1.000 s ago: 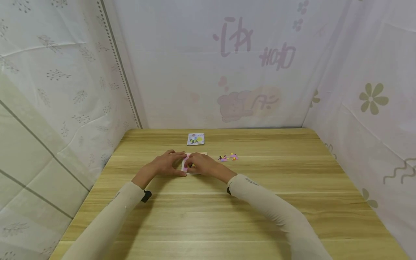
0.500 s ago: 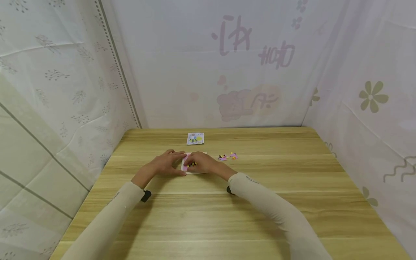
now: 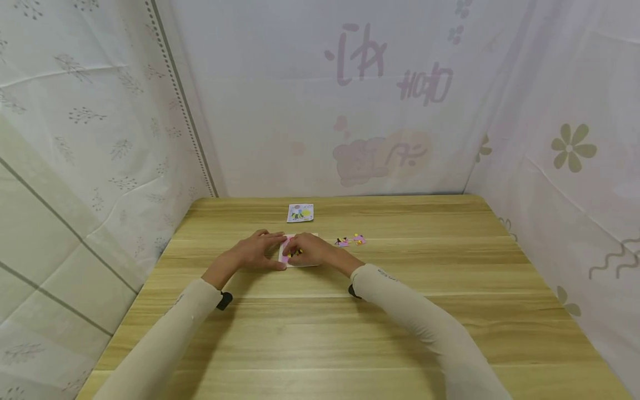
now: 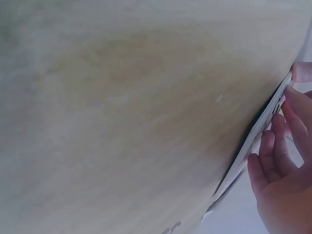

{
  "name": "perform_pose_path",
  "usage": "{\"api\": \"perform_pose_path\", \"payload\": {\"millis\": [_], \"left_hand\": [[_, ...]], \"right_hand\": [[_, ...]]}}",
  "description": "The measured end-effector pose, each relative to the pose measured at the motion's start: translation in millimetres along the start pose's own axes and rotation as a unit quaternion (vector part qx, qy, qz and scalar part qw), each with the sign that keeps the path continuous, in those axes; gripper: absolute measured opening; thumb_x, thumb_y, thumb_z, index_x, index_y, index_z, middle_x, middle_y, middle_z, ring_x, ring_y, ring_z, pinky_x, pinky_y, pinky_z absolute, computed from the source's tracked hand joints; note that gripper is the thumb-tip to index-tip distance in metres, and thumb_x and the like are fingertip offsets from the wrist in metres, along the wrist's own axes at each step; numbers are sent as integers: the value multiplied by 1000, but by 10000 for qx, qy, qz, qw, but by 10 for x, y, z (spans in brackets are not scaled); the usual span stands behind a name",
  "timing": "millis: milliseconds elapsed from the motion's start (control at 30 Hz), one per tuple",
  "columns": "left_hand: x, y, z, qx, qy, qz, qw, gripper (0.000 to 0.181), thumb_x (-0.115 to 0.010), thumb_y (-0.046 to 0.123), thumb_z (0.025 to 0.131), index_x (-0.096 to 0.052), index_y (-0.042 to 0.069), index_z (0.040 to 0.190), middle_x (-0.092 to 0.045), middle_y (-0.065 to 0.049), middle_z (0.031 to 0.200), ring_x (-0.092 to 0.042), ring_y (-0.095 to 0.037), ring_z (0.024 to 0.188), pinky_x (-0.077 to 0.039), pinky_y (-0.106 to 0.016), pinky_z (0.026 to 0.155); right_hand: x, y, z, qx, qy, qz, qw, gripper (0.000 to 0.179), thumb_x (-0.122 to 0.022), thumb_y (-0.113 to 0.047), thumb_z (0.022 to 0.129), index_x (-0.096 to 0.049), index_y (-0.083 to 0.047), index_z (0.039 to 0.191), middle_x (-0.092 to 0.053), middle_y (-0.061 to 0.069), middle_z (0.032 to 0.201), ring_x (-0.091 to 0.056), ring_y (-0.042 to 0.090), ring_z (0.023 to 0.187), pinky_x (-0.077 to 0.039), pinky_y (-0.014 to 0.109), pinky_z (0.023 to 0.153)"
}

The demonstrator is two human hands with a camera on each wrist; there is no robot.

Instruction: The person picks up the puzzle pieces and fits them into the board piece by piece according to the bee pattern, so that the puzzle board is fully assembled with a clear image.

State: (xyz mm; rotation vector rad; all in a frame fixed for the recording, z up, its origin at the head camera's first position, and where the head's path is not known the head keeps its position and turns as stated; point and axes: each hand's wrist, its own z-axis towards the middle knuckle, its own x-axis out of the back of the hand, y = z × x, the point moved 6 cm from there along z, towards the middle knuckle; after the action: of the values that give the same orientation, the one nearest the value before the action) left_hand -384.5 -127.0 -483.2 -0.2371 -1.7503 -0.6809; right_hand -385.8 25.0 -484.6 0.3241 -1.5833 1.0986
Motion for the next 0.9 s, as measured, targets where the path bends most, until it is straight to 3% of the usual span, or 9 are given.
{"api": "perform_pose_path", "payload": {"millis": [367, 633, 900], "left_hand": [[25, 48, -25, 24, -18, -19, 10000, 91, -77, 61, 87, -43, 17, 160, -37, -2, 166, -37, -38, 146, -43, -71, 102], [14, 40, -21, -15, -25, -26, 10000, 92, -76, 62, 88, -42, 18, 161, -37, -2, 167, -37, -36, 146, -44, -68, 104], [14, 28, -20, -38, 33, 51, 10000, 91, -75, 63, 88, -43, 17, 160, -37, -3, 167, -37, -37, 146, -44, -70, 102]], "right_hand": [[33, -86, -20, 516, -69, -407, 9978, 21, -70, -16, 99, -73, -13, 120, -69, 6, 107, -61, 21, 100, -51, 36, 85], [21, -43, -24, 406, -212, -608, 9971, 24, -71, -21, 98, -71, -17, 122, -66, 5, 109, -58, 19, 100, -50, 34, 84], [25, -51, -10, 494, -176, -553, 9971, 26, -69, -17, 99, -72, -12, 125, -67, 7, 116, -58, 20, 102, -50, 36, 88]]}}
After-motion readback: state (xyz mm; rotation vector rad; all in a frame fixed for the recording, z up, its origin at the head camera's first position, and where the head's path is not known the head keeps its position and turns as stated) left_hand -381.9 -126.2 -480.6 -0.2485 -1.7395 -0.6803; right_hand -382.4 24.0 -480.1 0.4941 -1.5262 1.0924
